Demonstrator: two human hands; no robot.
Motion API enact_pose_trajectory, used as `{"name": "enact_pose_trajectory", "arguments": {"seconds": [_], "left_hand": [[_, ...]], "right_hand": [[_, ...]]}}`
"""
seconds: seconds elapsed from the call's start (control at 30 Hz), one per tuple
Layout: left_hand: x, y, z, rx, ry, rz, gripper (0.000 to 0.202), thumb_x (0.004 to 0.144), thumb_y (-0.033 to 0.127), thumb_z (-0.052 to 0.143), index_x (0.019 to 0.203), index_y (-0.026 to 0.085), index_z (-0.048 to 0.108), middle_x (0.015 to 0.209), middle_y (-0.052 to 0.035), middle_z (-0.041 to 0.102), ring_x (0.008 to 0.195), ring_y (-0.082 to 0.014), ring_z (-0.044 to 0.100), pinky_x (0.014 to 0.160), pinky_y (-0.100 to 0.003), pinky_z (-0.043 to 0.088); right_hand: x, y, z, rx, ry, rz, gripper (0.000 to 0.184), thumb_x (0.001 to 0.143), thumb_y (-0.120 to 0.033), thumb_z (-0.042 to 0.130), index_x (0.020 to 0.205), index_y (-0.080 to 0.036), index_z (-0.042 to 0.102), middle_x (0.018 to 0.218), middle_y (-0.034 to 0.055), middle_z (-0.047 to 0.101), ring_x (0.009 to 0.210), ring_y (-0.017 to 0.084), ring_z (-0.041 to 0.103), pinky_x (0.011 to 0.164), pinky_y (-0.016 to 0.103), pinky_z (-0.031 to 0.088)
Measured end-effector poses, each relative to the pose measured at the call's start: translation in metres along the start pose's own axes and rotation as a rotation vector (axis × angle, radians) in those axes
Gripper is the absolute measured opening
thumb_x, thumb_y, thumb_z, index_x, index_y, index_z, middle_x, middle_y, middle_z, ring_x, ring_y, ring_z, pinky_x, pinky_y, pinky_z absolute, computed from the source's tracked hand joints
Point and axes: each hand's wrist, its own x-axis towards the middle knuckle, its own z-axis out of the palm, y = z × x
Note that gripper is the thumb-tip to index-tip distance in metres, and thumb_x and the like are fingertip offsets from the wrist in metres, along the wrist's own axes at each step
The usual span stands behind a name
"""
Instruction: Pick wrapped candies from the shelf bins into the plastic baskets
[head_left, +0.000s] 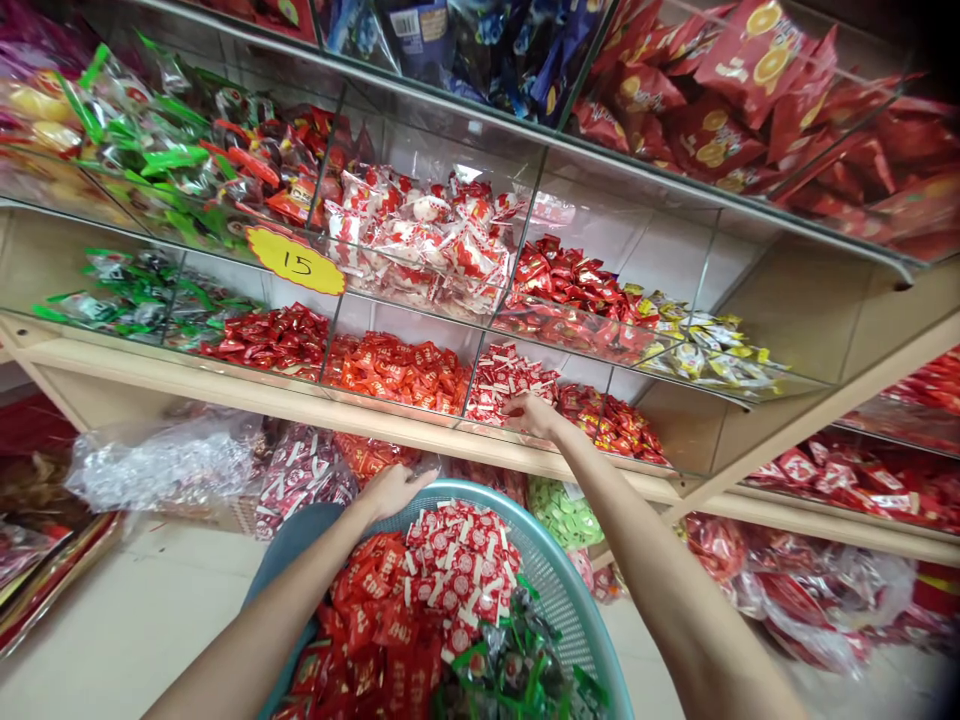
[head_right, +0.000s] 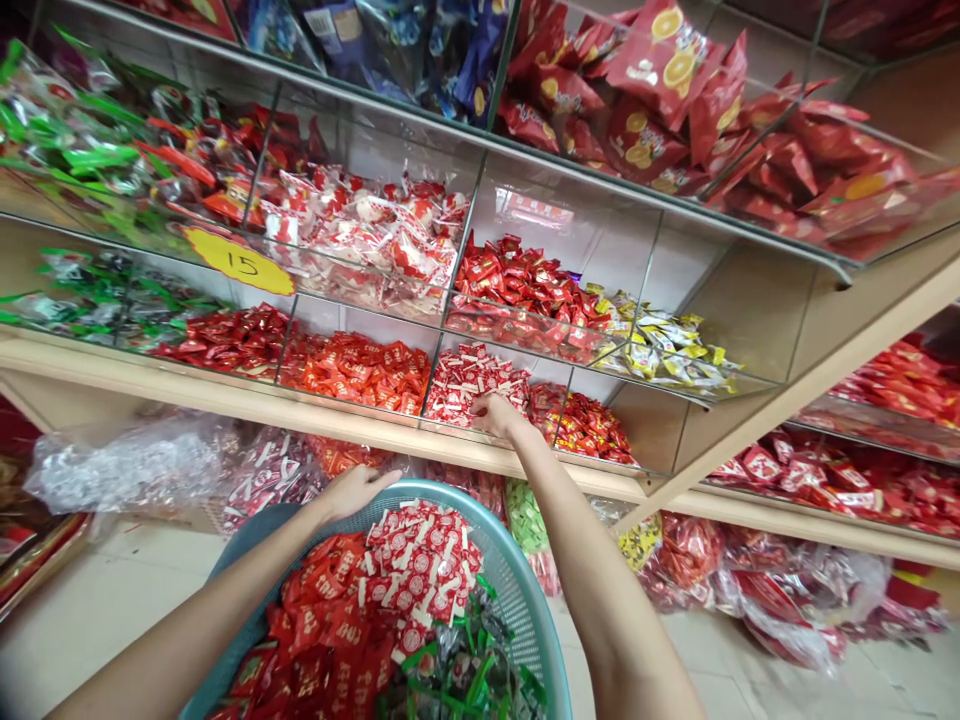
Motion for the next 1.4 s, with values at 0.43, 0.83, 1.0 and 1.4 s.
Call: {"name": "enact_pose_trajectory", "arguments": {"seconds": [0.43,0.83,1.0,1.4], "left_hand": [[-0.008,0.008,-0.006,-0.010,-0.002,-0.004,0.065,0.068,0.074,0.036,0.062,0.016,0.063,0.063,-0.0059,0.065,0.064,-0.0200,0.058,0.057,-0.025,0.034],[0.000,-0.002,-0.001,-0.043,0.003,-0.006,0.059,0.067,0.070,0.042,0.066,0.015,0.065,0.065,-0.0067,0.067,0.067,-0.0217,0.059,0.059,-0.026,0.035],[0.000,-0.002,-0.003,-0.044,-0.009,-0.017,0.059,0.066,0.070,0.043,0.067,0.015,0.065,0.067,-0.0070,0.067,0.068,-0.0216,0.060,0.059,-0.026,0.035],[0.001,-0.002,-0.001,-0.057,-0.022,0.002,0.063,0.067,0.072,0.040,0.068,0.015,0.065,0.065,-0.0057,0.067,0.066,-0.0214,0.059,0.060,-0.026,0.035]], "right_hand": [[-0.004,-0.004,0.000,0.101,0.005,0.022,0.024,0.058,-0.031,0.072,0.073,-0.013,0.067,0.061,-0.0004,0.059,0.056,0.011,0.050,0.054,0.022,0.041],[-0.017,-0.008,0.001,0.493,0.307,0.018,0.044,0.058,-0.051,0.070,0.079,-0.014,0.060,0.072,0.0029,0.060,0.065,0.014,0.057,0.063,0.028,0.047],[-0.025,-0.013,-0.005,0.616,0.594,-0.013,0.047,0.064,-0.052,0.066,0.089,-0.013,0.057,0.081,0.0061,0.061,0.069,0.015,0.056,0.066,0.029,0.048],[-0.177,-0.073,0.050,0.158,0.272,-0.185,0.025,0.087,-0.035,0.050,0.107,-0.022,0.051,0.093,0.0039,0.057,0.066,0.013,0.051,0.061,0.026,0.044]]}}
